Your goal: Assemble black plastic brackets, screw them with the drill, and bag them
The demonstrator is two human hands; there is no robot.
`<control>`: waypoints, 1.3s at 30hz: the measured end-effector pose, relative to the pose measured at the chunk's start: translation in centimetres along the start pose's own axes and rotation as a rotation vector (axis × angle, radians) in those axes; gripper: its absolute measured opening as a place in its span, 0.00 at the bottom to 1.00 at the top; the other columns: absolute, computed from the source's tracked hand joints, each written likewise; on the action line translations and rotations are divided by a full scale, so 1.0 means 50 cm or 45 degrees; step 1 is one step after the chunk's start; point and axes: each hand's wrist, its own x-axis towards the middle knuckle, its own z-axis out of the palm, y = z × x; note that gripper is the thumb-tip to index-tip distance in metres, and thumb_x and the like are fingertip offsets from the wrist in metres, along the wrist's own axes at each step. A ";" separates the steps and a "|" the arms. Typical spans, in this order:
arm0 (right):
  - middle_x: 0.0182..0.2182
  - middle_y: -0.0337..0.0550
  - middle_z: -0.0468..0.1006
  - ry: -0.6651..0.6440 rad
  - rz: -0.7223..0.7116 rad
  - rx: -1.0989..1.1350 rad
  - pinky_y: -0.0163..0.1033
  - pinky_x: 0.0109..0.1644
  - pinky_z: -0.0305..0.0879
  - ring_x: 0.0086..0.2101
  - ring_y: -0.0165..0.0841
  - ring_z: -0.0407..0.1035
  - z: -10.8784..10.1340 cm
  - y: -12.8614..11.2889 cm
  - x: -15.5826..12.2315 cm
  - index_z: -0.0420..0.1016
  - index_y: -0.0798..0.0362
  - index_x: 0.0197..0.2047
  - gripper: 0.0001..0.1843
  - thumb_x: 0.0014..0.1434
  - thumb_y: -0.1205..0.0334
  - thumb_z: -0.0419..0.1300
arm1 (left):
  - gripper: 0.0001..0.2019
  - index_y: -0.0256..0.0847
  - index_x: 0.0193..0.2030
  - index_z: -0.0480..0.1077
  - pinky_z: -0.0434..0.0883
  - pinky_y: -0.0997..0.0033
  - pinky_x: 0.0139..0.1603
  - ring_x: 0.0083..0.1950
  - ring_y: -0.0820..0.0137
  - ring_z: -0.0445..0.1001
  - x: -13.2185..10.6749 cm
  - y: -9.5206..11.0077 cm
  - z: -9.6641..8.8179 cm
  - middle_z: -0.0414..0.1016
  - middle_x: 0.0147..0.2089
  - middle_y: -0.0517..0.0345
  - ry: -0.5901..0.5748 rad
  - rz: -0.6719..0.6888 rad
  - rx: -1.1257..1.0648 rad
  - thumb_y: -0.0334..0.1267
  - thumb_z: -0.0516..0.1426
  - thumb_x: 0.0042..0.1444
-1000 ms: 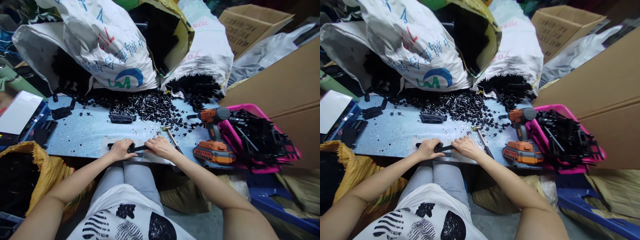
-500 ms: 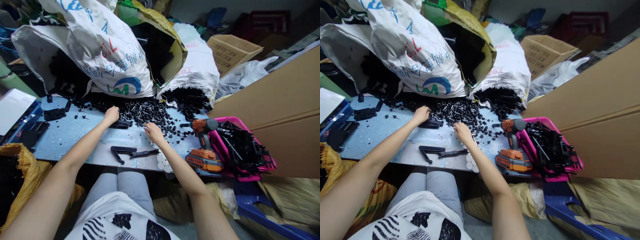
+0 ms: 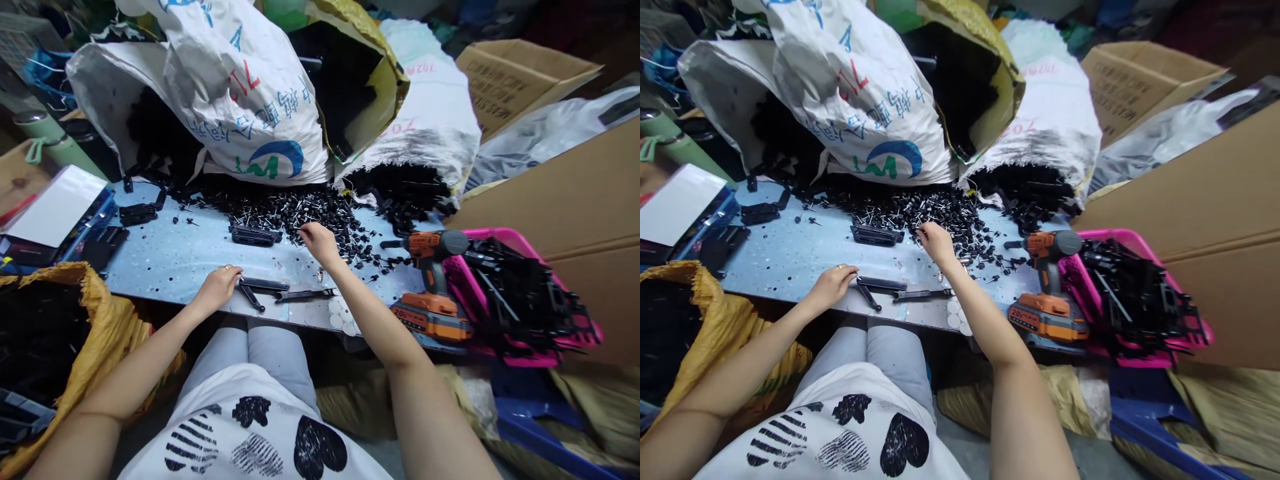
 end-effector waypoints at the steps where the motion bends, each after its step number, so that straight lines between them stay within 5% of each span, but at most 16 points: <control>1: 0.39 0.49 0.75 0.022 -0.020 0.146 0.37 0.42 0.62 0.39 0.34 0.68 -0.008 -0.015 -0.030 0.72 0.56 0.43 0.14 0.65 0.58 0.48 | 0.12 0.36 0.45 0.69 0.70 0.63 0.45 0.43 0.63 0.74 0.004 0.006 -0.003 0.75 0.41 0.47 -0.035 0.010 0.047 0.33 0.47 0.62; 5: 0.34 0.44 0.77 -0.122 -0.065 0.508 0.36 0.38 0.65 0.33 0.31 0.70 -0.017 -0.071 -0.142 0.73 0.54 0.38 0.14 0.62 0.54 0.52 | 0.11 0.36 0.43 0.69 0.69 0.64 0.44 0.41 0.63 0.73 0.015 0.035 -0.015 0.73 0.38 0.48 -0.198 0.081 0.167 0.30 0.46 0.61; 10: 0.35 0.48 0.77 -0.137 -0.204 0.395 0.36 0.41 0.65 0.36 0.33 0.71 -0.003 -0.094 -0.197 0.74 0.55 0.37 0.15 0.65 0.58 0.49 | 0.11 0.37 0.42 0.69 0.69 0.65 0.44 0.41 0.63 0.73 0.012 0.051 -0.014 0.73 0.38 0.49 -0.234 0.024 0.240 0.30 0.46 0.61; 17: 0.40 0.52 0.77 -0.249 -0.446 0.129 0.41 0.45 0.63 0.40 0.36 0.70 0.006 -0.089 -0.214 0.75 0.56 0.44 0.16 0.66 0.58 0.48 | 0.12 0.36 0.51 0.65 0.69 0.65 0.44 0.44 0.62 0.73 0.009 0.055 -0.004 0.73 0.43 0.47 -0.140 -0.046 0.174 0.34 0.48 0.62; 21: 0.53 0.54 0.70 -0.154 -0.531 0.227 0.46 0.54 0.60 0.51 0.39 0.64 0.020 -0.144 -0.198 0.65 0.55 0.59 0.24 0.65 0.51 0.50 | 0.23 0.35 0.56 0.59 0.69 0.64 0.42 0.45 0.59 0.74 -0.016 0.070 0.006 0.73 0.45 0.43 0.040 -0.304 0.160 0.46 0.53 0.59; 24: 0.61 0.52 0.60 -0.223 -0.651 0.333 0.48 0.59 0.56 0.57 0.39 0.59 0.057 -0.200 -0.168 0.58 0.50 0.64 0.27 0.65 0.50 0.49 | 0.18 0.38 0.45 0.67 0.69 0.64 0.38 0.39 0.58 0.76 -0.041 0.098 0.025 0.76 0.38 0.46 -0.081 -0.546 0.247 0.50 0.51 0.58; 27: 0.61 0.50 0.62 -0.327 -0.623 0.443 0.46 0.59 0.58 0.58 0.37 0.59 0.096 -0.226 -0.151 0.55 0.48 0.66 0.26 0.66 0.52 0.46 | 0.15 0.40 0.37 0.72 0.68 0.64 0.36 0.37 0.58 0.77 -0.050 0.126 0.056 0.77 0.35 0.48 -0.279 -0.615 0.226 0.48 0.50 0.58; 32: 0.63 0.48 0.58 -0.270 -0.538 0.533 0.42 0.60 0.59 0.59 0.36 0.58 0.122 -0.213 -0.164 0.54 0.50 0.66 0.27 0.66 0.52 0.46 | 0.16 0.39 0.38 0.74 0.68 0.63 0.38 0.40 0.57 0.77 -0.043 0.143 0.100 0.78 0.37 0.44 -0.220 -0.724 0.196 0.42 0.47 0.60; 39: 0.56 0.50 0.68 -0.283 -0.516 0.457 0.45 0.59 0.60 0.55 0.36 0.63 0.126 -0.233 -0.153 0.64 0.52 0.61 0.24 0.67 0.53 0.44 | 0.18 0.40 0.40 0.74 0.68 0.64 0.37 0.38 0.58 0.77 -0.060 0.116 0.089 0.78 0.35 0.46 -0.224 -0.560 0.220 0.47 0.48 0.60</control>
